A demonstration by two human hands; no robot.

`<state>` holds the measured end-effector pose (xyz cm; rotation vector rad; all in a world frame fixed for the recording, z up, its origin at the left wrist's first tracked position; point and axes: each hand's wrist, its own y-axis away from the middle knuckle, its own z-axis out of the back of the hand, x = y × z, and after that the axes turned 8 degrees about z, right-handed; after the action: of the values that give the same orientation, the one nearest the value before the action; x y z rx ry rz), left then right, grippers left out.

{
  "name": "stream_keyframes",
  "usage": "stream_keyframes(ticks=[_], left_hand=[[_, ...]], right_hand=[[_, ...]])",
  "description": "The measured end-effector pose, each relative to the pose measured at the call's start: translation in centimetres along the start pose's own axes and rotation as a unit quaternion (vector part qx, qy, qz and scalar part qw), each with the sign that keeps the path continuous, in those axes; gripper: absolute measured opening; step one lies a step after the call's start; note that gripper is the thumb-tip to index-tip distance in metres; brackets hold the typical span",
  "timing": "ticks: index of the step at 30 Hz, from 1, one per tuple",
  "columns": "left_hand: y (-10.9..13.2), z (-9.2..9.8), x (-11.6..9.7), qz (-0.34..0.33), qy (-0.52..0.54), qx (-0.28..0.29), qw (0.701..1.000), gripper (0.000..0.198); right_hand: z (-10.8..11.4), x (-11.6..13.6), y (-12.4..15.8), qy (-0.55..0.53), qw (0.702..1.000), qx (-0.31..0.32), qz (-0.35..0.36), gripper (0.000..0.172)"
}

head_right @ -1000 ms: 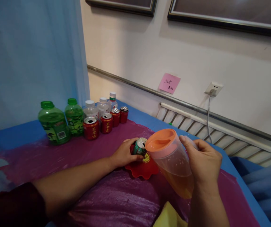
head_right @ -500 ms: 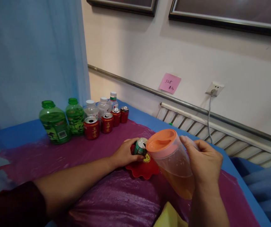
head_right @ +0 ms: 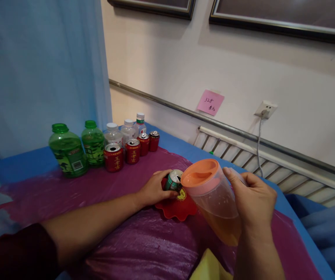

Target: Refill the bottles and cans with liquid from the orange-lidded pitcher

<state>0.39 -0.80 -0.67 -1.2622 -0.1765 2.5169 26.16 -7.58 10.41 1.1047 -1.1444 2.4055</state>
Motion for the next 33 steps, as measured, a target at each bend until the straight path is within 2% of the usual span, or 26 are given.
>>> stream_keyframes(ticks=[17, 33], left_hand=[[-0.02, 0.0, 0.13, -0.003, -0.011, -0.001, 1.0, 0.074], [-0.01, 0.17, -0.23, 0.0, -0.005, 0.004, 1.0, 0.072]], right_hand=[[0.05, 0.17, 0.07, -0.002, 1.0, 0.0, -0.015, 0.049], [0.15, 0.18, 0.15, -0.001, 1.0, 0.001, 0.016, 0.049]])
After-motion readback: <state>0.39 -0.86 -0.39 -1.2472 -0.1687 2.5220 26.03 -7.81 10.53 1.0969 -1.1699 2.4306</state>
